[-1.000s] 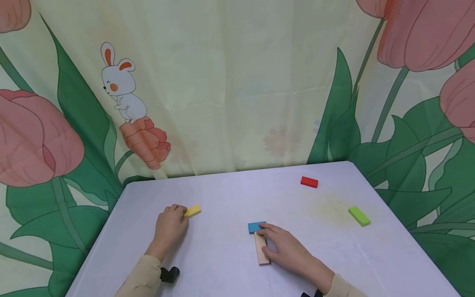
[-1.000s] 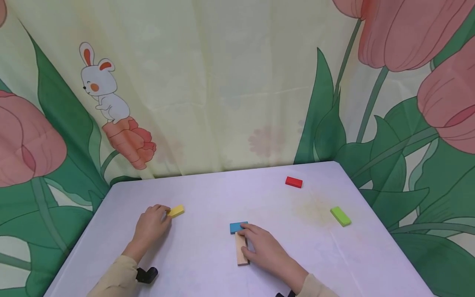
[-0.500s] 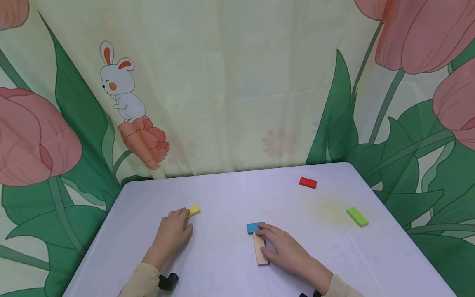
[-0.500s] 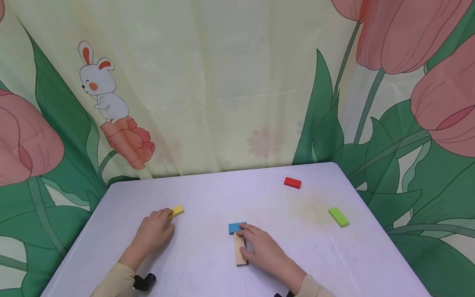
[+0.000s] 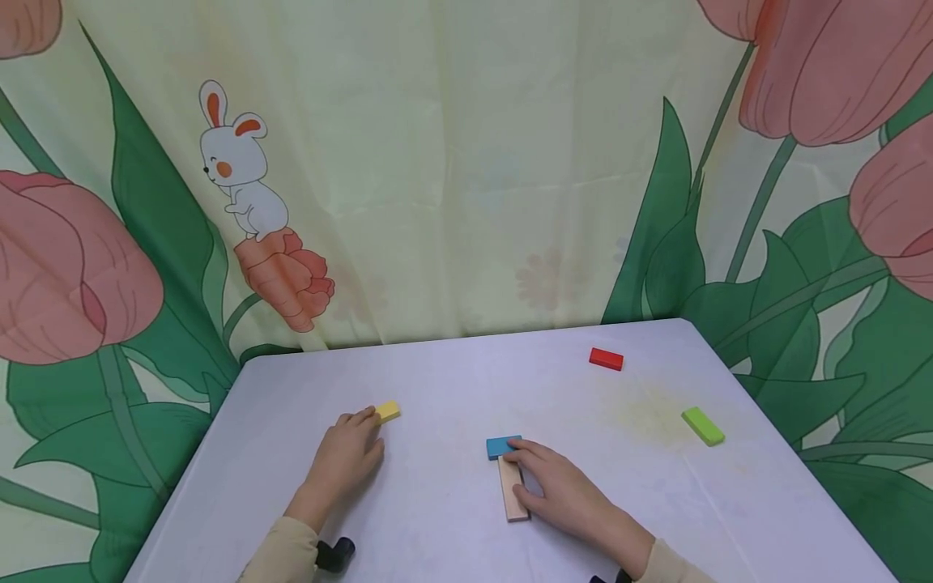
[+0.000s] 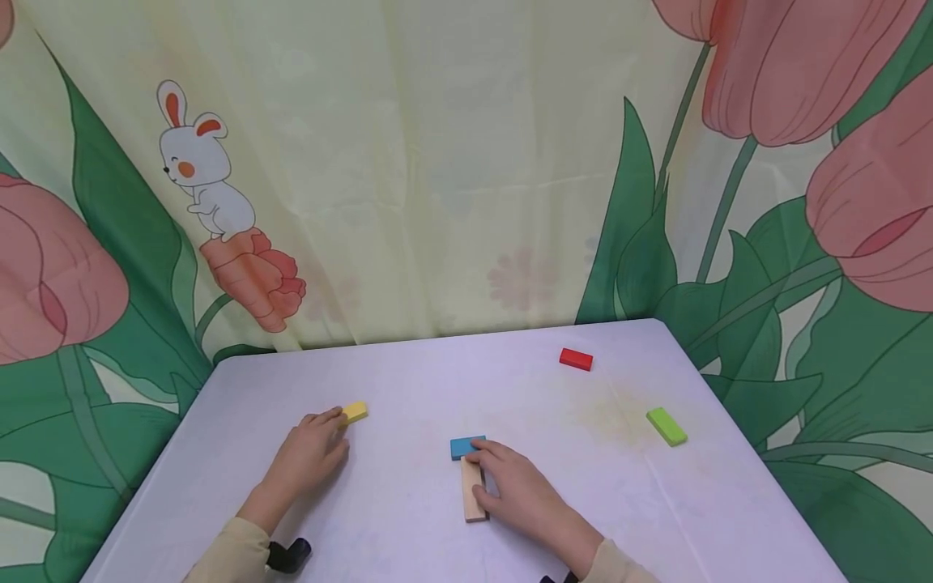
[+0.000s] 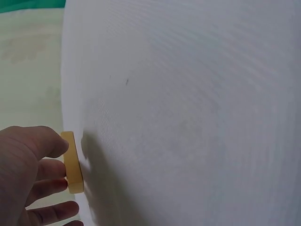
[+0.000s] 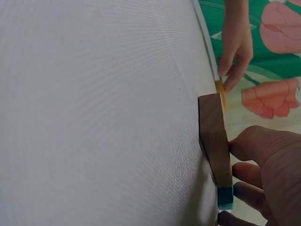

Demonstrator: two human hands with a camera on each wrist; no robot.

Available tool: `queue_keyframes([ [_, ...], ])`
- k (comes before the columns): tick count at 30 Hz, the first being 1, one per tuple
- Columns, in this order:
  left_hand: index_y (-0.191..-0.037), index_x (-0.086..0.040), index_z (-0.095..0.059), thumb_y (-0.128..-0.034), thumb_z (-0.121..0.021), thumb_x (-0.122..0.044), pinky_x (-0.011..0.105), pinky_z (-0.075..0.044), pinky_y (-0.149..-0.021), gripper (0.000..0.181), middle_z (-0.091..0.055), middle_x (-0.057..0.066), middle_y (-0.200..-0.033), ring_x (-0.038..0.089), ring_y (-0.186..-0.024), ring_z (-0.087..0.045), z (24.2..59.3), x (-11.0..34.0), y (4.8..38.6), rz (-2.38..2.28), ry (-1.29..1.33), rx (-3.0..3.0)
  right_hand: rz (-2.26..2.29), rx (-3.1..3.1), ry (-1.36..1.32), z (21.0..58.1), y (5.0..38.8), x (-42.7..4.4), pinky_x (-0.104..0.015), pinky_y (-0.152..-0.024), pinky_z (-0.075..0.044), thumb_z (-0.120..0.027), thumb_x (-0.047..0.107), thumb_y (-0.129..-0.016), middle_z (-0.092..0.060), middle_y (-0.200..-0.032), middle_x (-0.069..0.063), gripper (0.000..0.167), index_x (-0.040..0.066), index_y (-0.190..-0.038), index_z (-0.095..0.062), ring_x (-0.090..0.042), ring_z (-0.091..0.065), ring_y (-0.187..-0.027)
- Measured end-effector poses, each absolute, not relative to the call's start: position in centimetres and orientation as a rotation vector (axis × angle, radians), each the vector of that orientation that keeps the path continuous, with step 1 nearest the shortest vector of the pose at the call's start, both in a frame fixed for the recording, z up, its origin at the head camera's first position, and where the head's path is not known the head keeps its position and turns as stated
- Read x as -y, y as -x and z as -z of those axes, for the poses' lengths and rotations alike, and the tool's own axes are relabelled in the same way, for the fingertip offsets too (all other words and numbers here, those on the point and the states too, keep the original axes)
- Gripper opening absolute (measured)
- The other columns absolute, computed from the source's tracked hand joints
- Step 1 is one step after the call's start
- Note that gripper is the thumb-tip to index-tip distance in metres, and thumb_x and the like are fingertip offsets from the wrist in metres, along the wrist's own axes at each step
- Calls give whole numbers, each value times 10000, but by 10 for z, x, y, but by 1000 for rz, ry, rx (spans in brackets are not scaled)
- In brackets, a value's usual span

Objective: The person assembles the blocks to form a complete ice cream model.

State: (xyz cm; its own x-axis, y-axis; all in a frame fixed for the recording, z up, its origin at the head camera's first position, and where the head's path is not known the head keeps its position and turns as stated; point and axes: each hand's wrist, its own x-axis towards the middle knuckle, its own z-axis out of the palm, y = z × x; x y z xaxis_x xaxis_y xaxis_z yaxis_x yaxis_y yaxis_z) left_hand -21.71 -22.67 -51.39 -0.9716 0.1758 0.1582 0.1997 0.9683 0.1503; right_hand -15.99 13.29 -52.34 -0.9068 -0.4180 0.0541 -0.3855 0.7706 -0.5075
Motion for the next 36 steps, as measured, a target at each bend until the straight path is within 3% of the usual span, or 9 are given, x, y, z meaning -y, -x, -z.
queue_keyframes([
  [14,-1313,-50,-688,-916,-734,-189,507,-566,-873,423,-639,162,-1331,357,-1083,-630,512,215,217,306,386,2962,810,-2877,633,524,161,-133,-500,-1133,-468,-682,315,-977,-508,-1560,23,424,206,-1383,-632,-251,-505,-1435],
  [36,-1371,-70,-660,-922,-734,-236,500,-567,-918,485,-634,136,-1371,351,-1146,-631,519,180,222,325,457,2982,814,-2906,650,523,160,-132,-501,-1118,-481,-701,292,-971,-520,-1546,29,418,205,-1375,-638,-250,-519,-1422],
])
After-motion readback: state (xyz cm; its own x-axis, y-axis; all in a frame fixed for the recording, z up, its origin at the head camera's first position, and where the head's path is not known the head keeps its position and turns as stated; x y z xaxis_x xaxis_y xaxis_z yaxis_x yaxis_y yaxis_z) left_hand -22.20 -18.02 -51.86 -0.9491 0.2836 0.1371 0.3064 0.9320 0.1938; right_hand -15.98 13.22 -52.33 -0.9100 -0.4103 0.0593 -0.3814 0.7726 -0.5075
